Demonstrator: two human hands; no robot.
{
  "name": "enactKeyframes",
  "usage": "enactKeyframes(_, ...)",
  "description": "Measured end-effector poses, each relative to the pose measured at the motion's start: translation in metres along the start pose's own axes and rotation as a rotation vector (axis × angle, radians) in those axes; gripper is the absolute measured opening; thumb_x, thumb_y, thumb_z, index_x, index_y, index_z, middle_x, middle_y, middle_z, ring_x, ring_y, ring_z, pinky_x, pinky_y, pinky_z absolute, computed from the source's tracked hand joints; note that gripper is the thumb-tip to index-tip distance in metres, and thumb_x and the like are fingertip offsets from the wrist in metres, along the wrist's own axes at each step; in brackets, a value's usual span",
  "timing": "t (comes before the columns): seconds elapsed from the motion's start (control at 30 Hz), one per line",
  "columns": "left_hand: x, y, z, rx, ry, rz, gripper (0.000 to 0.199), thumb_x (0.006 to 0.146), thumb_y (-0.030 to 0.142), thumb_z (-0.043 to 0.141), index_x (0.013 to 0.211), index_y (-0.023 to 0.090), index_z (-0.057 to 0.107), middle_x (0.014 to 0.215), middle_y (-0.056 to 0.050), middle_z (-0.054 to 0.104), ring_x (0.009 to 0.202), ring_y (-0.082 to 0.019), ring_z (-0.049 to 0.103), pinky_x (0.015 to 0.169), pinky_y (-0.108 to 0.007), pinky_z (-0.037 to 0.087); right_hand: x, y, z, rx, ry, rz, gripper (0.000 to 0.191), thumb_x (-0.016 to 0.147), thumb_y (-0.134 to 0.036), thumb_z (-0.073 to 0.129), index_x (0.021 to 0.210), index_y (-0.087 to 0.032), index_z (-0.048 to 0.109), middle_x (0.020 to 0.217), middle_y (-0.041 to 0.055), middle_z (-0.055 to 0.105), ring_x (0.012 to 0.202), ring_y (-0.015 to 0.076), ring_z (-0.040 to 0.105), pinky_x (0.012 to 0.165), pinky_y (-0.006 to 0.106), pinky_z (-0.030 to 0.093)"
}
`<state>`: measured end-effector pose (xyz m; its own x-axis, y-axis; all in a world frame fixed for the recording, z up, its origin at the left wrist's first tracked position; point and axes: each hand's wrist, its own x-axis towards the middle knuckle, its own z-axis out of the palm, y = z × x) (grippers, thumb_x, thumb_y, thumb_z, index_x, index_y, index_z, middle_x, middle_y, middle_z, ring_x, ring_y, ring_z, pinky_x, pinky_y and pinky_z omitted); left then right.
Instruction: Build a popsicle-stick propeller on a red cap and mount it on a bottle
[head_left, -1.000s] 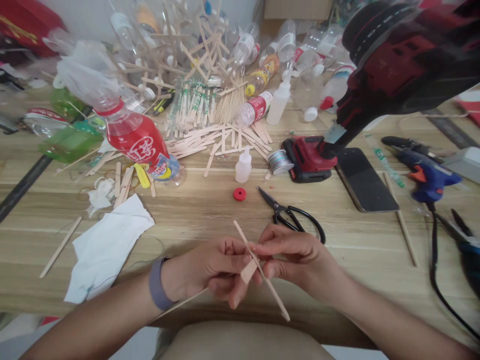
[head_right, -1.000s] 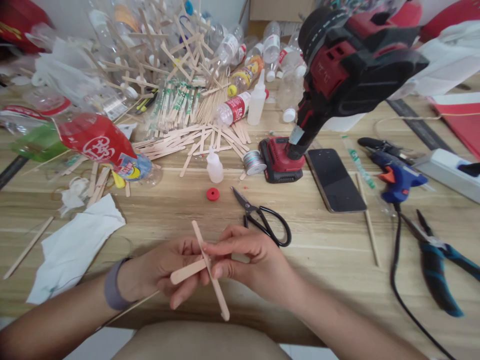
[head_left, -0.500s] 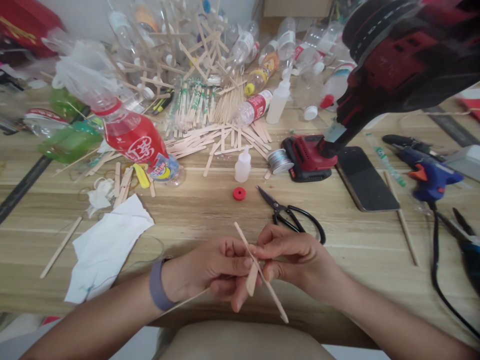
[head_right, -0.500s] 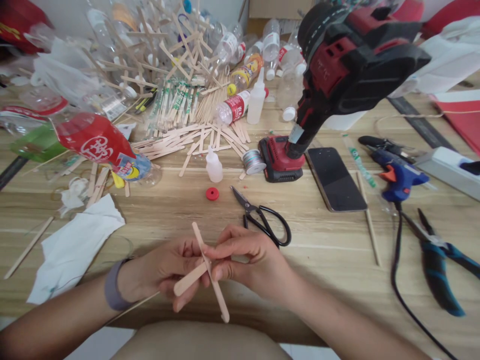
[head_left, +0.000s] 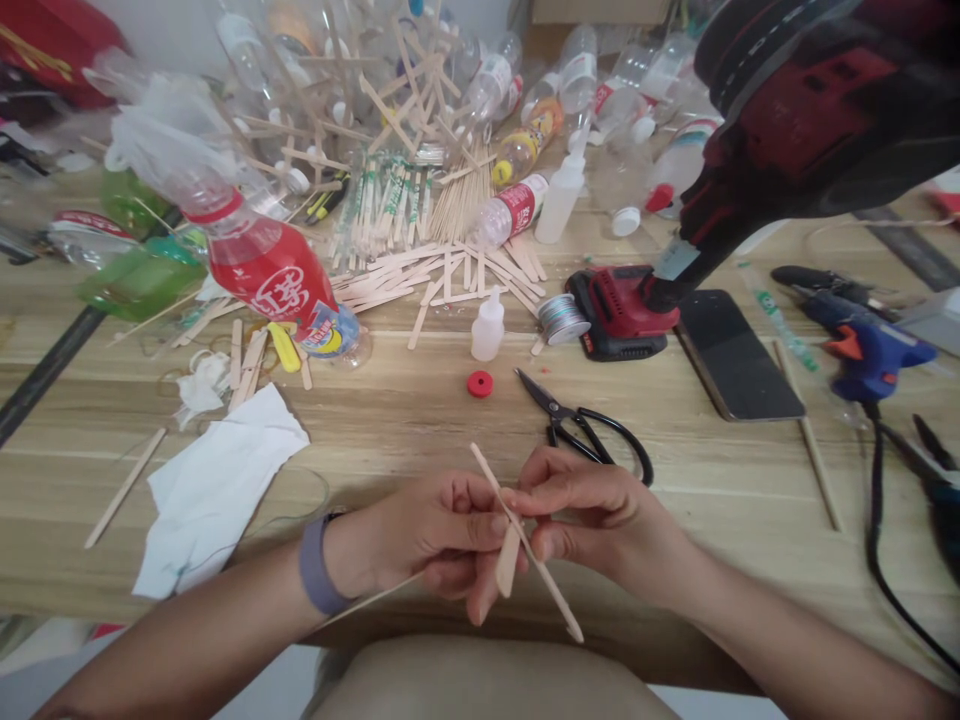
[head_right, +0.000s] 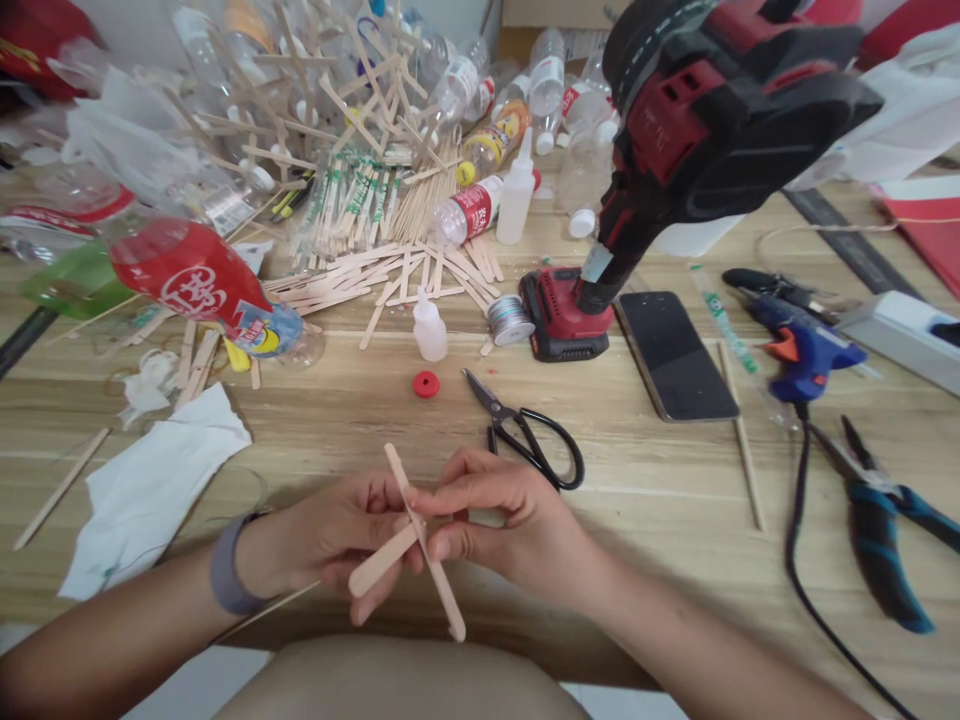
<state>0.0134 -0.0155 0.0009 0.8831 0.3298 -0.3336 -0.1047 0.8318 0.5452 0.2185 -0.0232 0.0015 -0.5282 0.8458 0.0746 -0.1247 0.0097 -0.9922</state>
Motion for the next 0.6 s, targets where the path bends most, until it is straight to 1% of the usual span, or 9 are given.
enactKeyframes(0.2,-0.0002,-0.0002,-0.0012,-0.013,0.002,-0.006,0.037,0.081,0.050,0.068,0.078,0.013,0.064,0.047,0.001,0.062,0.029,-0.004,0.036,0.031,-0.018,0.019,-0.0006,-0.0009,0.0000,-0.045,0.012,-0.016,0.029,0.082,-0.032,0.074,0.110,-0.037,0.073,0.081,0.0015,0.063,0.073,0.0117,0.061,0.068,0.026,0.052)
enactKeyframes(0.43,0.0003,-0.0006,-0.0016,-0.013,-0.006,0.000,0.037,0.083,0.049,0.066,0.079,0.013,0.063,0.047,0.001,0.062,0.029,-0.004,0.035,0.030,-0.018,0.019,-0.0008,-0.0010,0.0014,-0.044,0.011,-0.026,0.030,0.083,-0.032,0.073,0.112,-0.038,0.072,0.082,0.0019,0.063,0.073,0.0123,0.062,0.069,0.027,0.052)
enactKeyframes(0.6,0.0002,-0.0012,-0.0011,-0.019,0.007,-0.017,0.039,0.081,0.051,0.068,0.079,0.012,0.063,0.047,0.002,0.062,0.028,-0.004,0.035,0.029,-0.018,0.018,-0.0007,-0.0044,0.0018,-0.046,0.007,-0.033,0.030,0.084,-0.032,0.071,0.114,-0.037,0.071,0.080,0.0023,0.064,0.072,0.0124,0.061,0.067,0.027,0.052)
